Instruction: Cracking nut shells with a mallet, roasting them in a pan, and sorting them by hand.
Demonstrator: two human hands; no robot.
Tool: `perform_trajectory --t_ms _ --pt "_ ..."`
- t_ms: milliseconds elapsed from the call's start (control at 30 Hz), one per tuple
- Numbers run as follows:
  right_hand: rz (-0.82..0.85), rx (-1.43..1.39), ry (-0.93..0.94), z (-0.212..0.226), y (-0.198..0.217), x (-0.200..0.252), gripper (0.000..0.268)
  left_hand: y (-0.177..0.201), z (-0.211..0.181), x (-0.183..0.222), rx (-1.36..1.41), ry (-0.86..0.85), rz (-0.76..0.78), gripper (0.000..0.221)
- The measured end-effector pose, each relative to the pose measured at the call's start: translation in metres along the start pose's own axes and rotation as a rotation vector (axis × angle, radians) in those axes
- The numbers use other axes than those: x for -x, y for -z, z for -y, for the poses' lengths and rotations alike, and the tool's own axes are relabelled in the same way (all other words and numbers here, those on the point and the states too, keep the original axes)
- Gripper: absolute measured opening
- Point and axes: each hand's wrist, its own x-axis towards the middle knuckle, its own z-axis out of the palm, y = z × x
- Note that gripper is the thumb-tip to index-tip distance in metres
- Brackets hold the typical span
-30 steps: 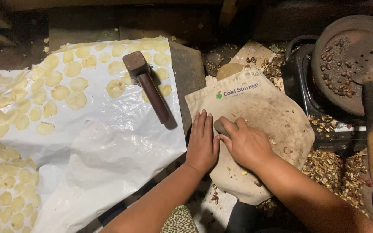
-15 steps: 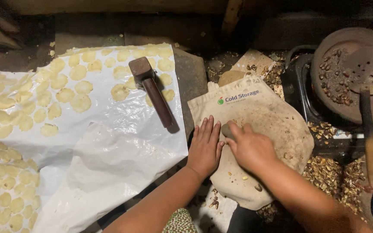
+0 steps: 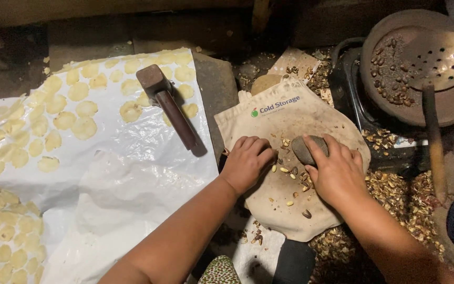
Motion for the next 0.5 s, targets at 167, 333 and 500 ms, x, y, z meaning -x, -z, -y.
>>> perform_trajectory --t_ms 167,333,500 --pt "-0.27 -0.371 0.077 -0.023 -0.016 0.006 0.036 -0.015 -0.031 -0.003 0.946 0.652 -0.008 0.014" --pt "-0.091 -1.315 -0.09 0.003 0.001 0.015 0.025 0.007 -0.061 -0.022 1.82 1.149 0.085 0.016" --pt "-0.121 -1.336 -0.065 -0.008 -0.026 0.004 0.027 0.011 -0.069 -0.026 1.813 1.252 0.254 0.031"
